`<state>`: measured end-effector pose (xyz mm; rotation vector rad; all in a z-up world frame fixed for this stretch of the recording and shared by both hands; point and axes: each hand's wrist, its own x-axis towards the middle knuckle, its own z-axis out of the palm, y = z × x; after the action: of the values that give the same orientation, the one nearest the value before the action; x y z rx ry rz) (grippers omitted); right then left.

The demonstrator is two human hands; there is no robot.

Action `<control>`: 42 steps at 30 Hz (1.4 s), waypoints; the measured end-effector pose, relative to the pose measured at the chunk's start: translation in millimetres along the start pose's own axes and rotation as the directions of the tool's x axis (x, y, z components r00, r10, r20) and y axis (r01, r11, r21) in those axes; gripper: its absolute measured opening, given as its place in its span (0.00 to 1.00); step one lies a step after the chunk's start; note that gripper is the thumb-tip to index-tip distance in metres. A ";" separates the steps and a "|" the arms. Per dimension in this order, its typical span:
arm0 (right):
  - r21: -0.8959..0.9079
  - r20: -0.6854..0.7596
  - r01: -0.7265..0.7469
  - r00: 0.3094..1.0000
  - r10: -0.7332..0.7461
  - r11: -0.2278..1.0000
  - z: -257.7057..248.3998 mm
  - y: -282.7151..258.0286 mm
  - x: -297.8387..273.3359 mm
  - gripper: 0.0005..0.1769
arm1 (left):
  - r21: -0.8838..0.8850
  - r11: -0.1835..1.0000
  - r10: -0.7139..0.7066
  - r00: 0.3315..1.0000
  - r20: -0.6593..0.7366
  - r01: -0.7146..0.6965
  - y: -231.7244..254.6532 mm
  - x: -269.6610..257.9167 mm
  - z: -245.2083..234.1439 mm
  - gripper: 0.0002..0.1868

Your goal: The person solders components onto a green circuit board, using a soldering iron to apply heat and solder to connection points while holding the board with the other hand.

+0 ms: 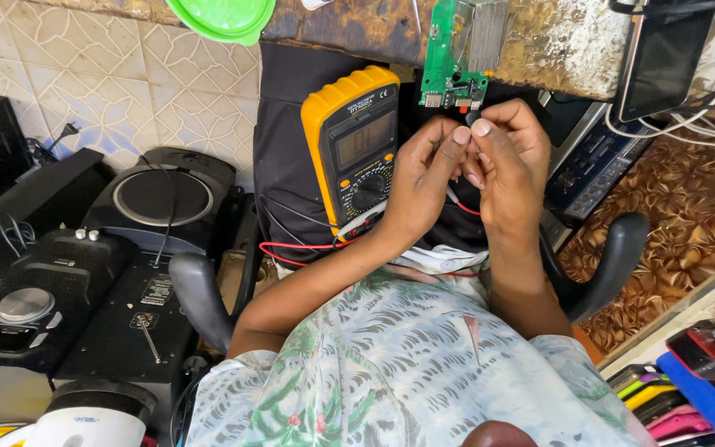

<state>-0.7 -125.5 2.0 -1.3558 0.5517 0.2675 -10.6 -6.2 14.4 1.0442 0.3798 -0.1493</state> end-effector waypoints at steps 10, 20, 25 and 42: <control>-0.012 0.001 0.001 1.000 -0.001 1.000 4.3 -3.7 -0.4 0.15 | 0.027 1.000 -0.002 1.000 -0.004 0.002 3.6 0.0 3.3 0.15; -0.029 0.026 0.060 0.998 -0.059 0.998 6.2 -1.5 5.7 0.14 | 0.030 0.999 0.012 1.000 0.006 -0.013 5.0 0.8 2.6 0.16; -0.042 0.025 0.112 0.994 -0.111 0.993 8.8 -0.6 7.0 0.14 | 0.030 0.999 0.037 0.999 0.011 -0.037 7.6 -4.4 3.9 0.14; 0.025 0.023 0.141 0.990 -0.142 0.990 13.9 6.6 15.6 0.11 | 0.687 0.543 0.371 0.871 0.321 -0.484 92.8 -27.9 -11.6 0.20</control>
<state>12.3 -112.7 -10.1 -1.3605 0.4344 0.1610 -11.5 48.5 95.1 1.9289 -0.1182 0.0863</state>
